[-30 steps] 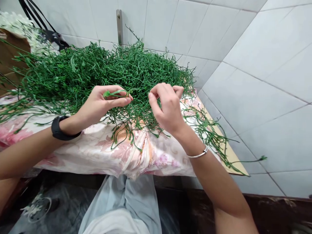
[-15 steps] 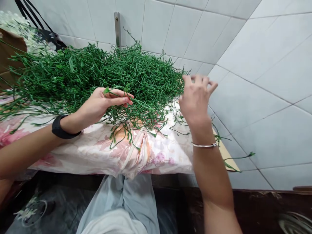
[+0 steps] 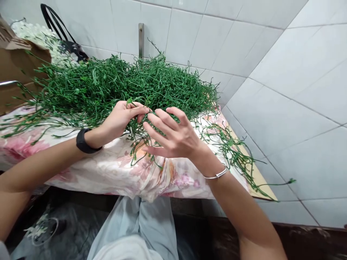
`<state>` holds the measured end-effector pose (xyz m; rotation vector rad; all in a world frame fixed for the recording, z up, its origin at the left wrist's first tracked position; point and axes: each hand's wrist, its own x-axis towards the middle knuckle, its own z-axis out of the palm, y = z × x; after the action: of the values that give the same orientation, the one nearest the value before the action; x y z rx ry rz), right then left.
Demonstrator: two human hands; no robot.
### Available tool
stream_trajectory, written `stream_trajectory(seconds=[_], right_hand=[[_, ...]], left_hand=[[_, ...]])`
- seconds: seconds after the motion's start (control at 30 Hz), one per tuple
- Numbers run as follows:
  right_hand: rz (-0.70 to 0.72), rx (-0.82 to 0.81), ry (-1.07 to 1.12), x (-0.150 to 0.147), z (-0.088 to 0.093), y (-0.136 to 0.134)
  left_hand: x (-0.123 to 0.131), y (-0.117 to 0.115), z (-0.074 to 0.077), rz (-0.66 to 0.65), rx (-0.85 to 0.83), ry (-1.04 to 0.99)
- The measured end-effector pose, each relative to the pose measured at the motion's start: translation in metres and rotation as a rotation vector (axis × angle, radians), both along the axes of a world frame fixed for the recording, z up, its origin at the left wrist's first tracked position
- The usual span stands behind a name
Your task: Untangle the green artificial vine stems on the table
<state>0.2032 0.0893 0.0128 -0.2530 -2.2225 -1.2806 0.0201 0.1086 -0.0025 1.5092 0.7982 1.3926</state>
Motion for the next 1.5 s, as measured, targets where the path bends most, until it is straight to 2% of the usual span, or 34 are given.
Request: stream_trajectory(seconds=[0.1,0.2,0.4,0.5,0.67,0.83,1.03,1.13,1.17,1.23,1.4,1.47,1.5], right_hand=[[-0.078,0.116,-0.008,-0.008,-0.003,-0.005],[-0.169,0.108,0.018,-0.01,-0.006,-0.002],[-0.058,0.005,0.109,0.003,-0.009,0.012],[-0.034,-0.104,0.179,0.003,-0.011,0.013],[0.005,-0.498,0.478,-0.006,-0.012,0.009],[0.052,-1.053,0.724,-0.011,-0.012,0.005],[0.173,-1.65,0.965,-0.016,-0.006,0.005],[0.212,-1.891,0.993,-0.017,-0.004,0.004],[0.217,-1.894,0.976,-0.017,-0.004,0.003],[0.195,-1.736,0.902,-0.016,-0.005,0.001],[-0.036,-0.88,0.601,-0.012,-0.015,0.002],[-0.105,-0.626,0.5,-0.01,-0.017,0.003],[-0.121,-0.557,0.467,-0.01,-0.017,0.003]], left_hand=[[0.002,-0.002,-0.001,-0.001,-0.024,-0.026],[0.003,-0.004,0.0,-0.017,-0.026,-0.054],[0.002,-0.009,0.004,-0.135,-0.043,-0.01],[0.002,-0.007,0.003,-0.14,-0.038,-0.048],[0.001,-0.003,0.0,-0.152,-0.009,-0.062],[0.002,-0.005,-0.002,-0.097,0.097,0.046],[0.002,-0.009,-0.006,0.071,0.421,0.333],[0.001,-0.01,-0.007,0.095,0.496,0.419],[0.002,-0.01,-0.007,0.091,0.491,0.409],[0.002,-0.009,-0.006,0.067,0.436,0.33],[0.003,-0.009,-0.003,-0.016,0.214,0.156],[0.004,-0.01,-0.002,-0.021,0.204,0.168],[0.004,-0.011,-0.002,-0.016,0.21,0.179]])
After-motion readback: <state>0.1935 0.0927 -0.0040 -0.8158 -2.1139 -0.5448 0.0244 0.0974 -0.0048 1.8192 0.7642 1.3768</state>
